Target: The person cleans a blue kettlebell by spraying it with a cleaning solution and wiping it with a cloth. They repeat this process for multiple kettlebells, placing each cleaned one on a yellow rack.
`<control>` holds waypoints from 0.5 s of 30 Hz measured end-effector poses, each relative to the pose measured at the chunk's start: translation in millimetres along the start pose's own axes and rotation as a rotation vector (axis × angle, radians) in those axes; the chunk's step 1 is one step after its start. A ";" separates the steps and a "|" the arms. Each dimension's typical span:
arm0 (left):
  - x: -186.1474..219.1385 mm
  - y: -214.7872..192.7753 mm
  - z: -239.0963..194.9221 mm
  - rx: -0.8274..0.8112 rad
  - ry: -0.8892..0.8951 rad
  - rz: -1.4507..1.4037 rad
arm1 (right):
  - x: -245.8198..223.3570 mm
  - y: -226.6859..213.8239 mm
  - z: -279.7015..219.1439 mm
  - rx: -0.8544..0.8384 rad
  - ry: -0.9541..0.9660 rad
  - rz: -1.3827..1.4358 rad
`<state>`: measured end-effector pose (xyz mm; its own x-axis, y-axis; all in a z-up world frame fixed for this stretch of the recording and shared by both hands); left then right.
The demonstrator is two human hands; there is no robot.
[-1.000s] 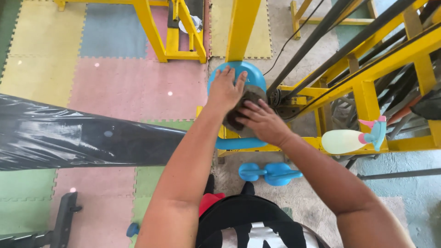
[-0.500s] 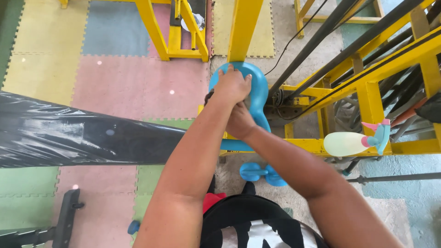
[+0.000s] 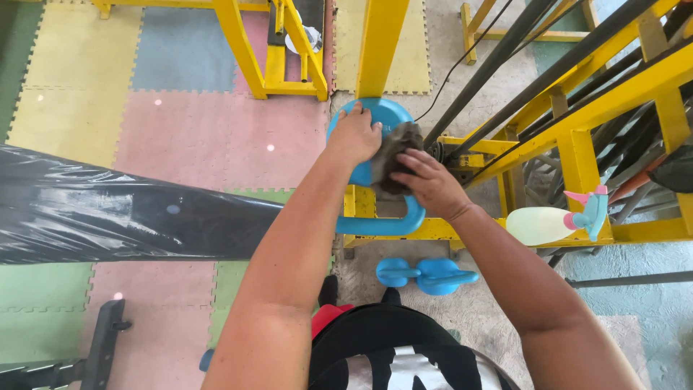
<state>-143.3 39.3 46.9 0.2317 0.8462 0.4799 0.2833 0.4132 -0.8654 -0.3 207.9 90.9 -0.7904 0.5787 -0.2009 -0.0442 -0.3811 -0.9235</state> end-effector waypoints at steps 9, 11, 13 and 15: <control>-14.0 -37.5 -57.6 0.046 -0.002 -0.316 | 31.9 -6.2 -13.0 0.423 0.595 0.404; -5.9 -24.7 -75.2 -0.008 -0.105 -0.264 | 9.6 -5.7 -1.1 0.447 0.569 0.367; 0.4 -16.5 -85.9 -0.059 -0.199 -0.209 | -8.5 -3.9 11.3 0.478 0.544 0.323; 6.7 -11.7 -94.0 -0.003 -0.252 -0.207 | -31.8 6.9 26.0 0.343 0.423 0.148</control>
<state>-57.5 8.5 73.8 -0.0686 0.8011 0.5946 0.3033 0.5846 -0.7525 8.7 168.1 99.5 -0.4922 0.7132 -0.4990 -0.2037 -0.6517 -0.7306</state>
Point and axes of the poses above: each hand's wrist, its own z-axis towards the middle knuckle, its own y-axis out of the palm, x = y × z, the point moved 6 cm from there along z, towards the middle knuckle, and after that the axes turned 9 degrees about -x, right-handed, at the moved point
